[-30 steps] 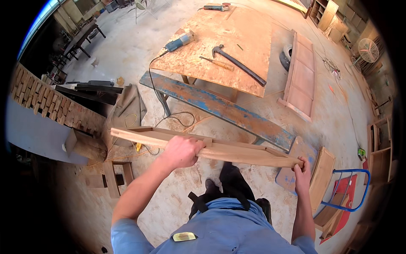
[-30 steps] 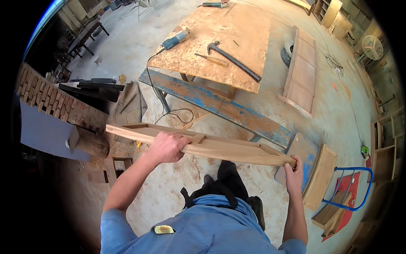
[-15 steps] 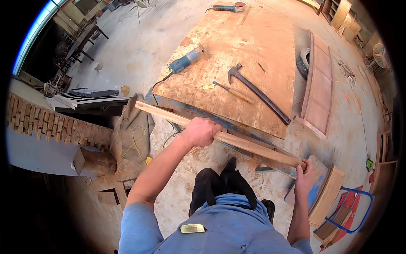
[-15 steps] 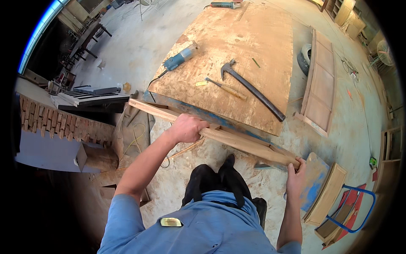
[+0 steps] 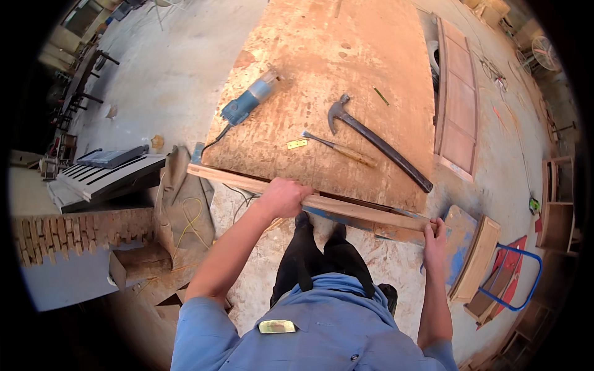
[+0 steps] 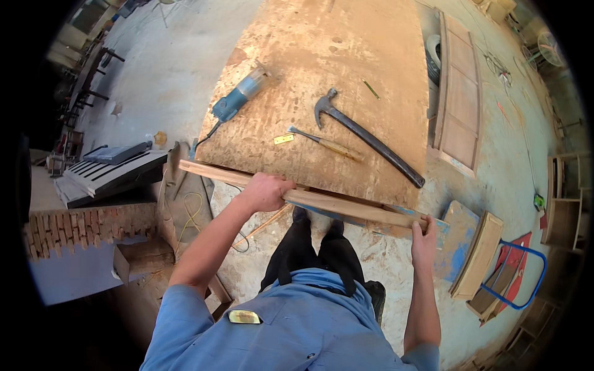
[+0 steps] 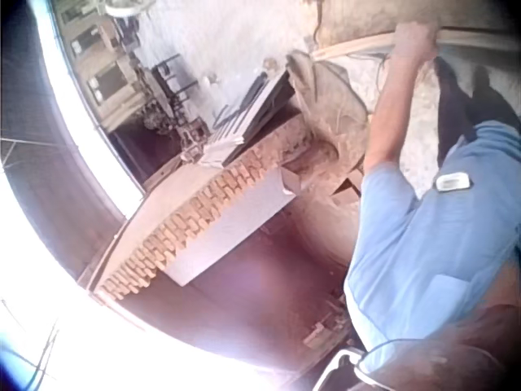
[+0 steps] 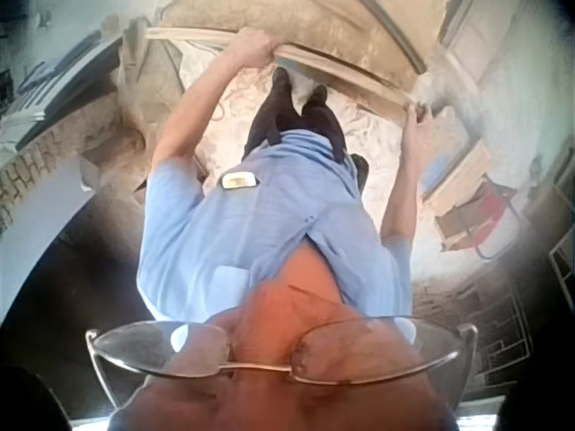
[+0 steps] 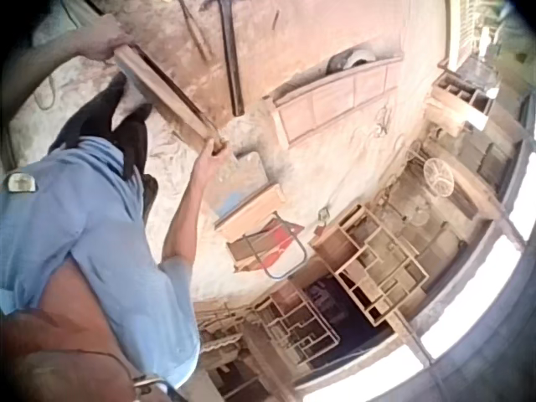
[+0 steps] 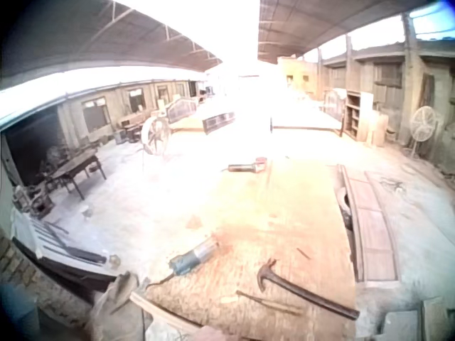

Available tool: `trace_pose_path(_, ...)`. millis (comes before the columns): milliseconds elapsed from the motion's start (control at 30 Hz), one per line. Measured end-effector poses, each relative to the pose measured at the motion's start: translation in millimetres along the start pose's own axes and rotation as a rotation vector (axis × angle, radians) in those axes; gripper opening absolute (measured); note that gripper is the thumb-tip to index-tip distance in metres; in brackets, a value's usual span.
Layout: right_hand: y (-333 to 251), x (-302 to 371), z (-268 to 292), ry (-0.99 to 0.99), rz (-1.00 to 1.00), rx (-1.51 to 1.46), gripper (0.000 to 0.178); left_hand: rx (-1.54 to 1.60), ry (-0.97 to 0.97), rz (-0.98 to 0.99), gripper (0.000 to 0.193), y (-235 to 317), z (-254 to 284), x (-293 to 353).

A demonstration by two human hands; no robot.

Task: The person assembles a wooden frame by hammering nails into a wooden plank and using a chisel to carve a groove. The person then picks up a wooden panel and places it on the workbench.

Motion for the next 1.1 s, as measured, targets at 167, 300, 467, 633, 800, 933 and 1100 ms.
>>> trace_pose_path(167,-2.5,-14.3,-13.8,-0.004,-0.093,-0.079,0.048,-0.023,-0.036,0.021,0.033,-12.0,4.2,-5.2)
trace_pose_path(300,-14.2,-13.4,-13.2,0.005,-0.067,-0.015,0.045,-0.019,-0.022,0.023,0.033,-14.7,3.3,-9.1)
trace_pose_path(467,-16.3,-18.8,-18.9,-0.064,-0.112,-0.029,0.046,-0.023,0.007,-0.010,0.038,-16.0,4.5,-1.6)
trace_pose_path(633,-8.4,-20.6,-3.0,0.026,-0.047,0.033,0.058,-0.089,0.046,0.043,0.057,-9.8,23.1,3.3)
trace_pose_path(800,-43.5,-4.5,13.1,0.049,0.107,0.084,0.062,-0.158,0.336,0.131,0.067,-3.9,44.7,36.7)
trace_pose_path(933,-82.4,13.4,6.6,-0.028,0.188,0.085,0.062,-0.144,0.501,0.299,0.069,-6.4,54.5,69.7)
trace_pose_path(1100,-118.8,5.4,-27.9,-0.162,0.333,0.004,0.054,-0.031,0.655,0.398,0.066,6.3,46.3,91.5)
Point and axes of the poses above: each hand's wrist, its own x-axis away from the middle knuckle, its own z-axis out of the back of the hand, y = z × x, the point moved 9 cm from there along -x, towards the middle knuckle, and after that the axes turned 2 degrees about y, right-handed, at the moved point
